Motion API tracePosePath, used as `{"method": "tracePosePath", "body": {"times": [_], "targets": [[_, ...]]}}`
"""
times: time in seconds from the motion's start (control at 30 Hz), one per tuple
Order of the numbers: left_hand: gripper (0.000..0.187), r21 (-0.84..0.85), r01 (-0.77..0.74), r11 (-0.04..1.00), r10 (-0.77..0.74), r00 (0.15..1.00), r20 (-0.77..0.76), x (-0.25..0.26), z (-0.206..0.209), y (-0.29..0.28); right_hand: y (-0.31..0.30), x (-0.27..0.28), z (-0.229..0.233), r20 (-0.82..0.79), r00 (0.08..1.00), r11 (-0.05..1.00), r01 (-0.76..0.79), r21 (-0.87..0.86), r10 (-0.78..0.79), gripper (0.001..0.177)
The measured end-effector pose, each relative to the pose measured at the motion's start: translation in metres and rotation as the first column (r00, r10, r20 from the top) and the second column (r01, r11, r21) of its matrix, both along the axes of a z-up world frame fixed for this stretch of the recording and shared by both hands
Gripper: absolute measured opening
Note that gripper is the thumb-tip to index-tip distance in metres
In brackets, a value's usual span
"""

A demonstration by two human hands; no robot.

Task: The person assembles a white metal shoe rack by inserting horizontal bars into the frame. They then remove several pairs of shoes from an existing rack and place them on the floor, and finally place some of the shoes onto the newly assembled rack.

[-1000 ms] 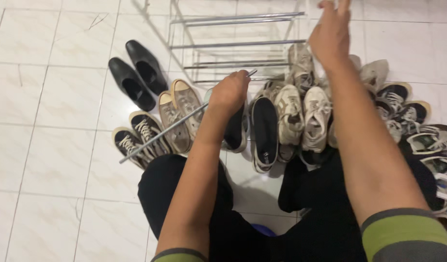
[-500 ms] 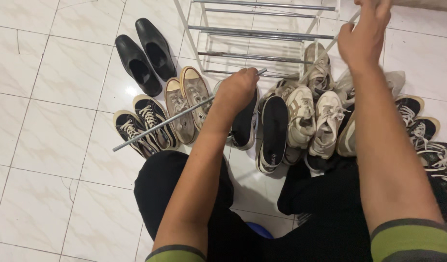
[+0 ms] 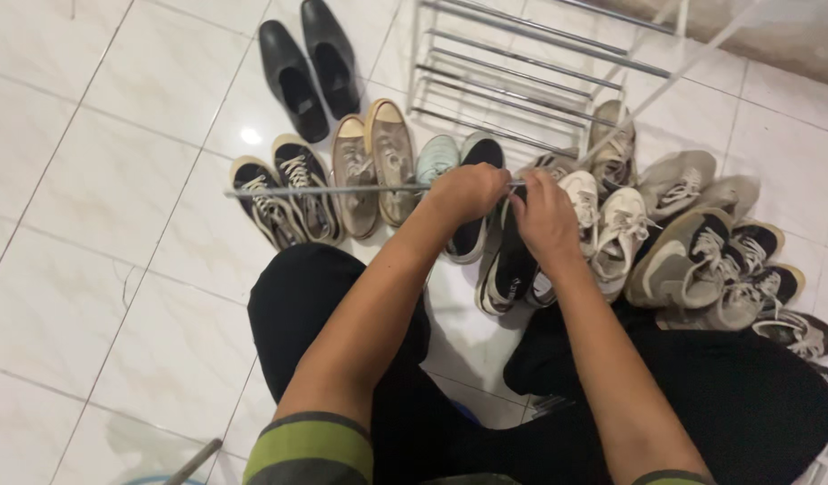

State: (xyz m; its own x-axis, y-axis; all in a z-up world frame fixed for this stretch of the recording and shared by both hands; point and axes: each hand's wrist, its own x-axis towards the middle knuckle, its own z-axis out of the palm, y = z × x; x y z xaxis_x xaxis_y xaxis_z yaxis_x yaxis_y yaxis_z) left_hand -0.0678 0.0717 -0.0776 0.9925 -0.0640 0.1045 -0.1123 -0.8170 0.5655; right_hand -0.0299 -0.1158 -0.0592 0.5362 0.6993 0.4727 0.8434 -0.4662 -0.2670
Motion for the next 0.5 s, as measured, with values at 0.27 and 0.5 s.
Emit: {"method": "tracePosePath", "body": {"times": [0.27,0.5], "targets": [[0.025,-0.043,0.014,0.999,-0.008,0.991,0.135,-0.045,0.014,0.020,0.019,-0.029,0.020,0.105,0.994,0.998,-0.046,0.041,0.041,0.044],[0.028,-0.083,0.051,0.995,-0.053,0.998,-0.028,-0.073,0.005,0.037,0.021,-0.048,0.034,0.068,0.977,0.979,-0.202,0.006,0.201,0.013]]}}
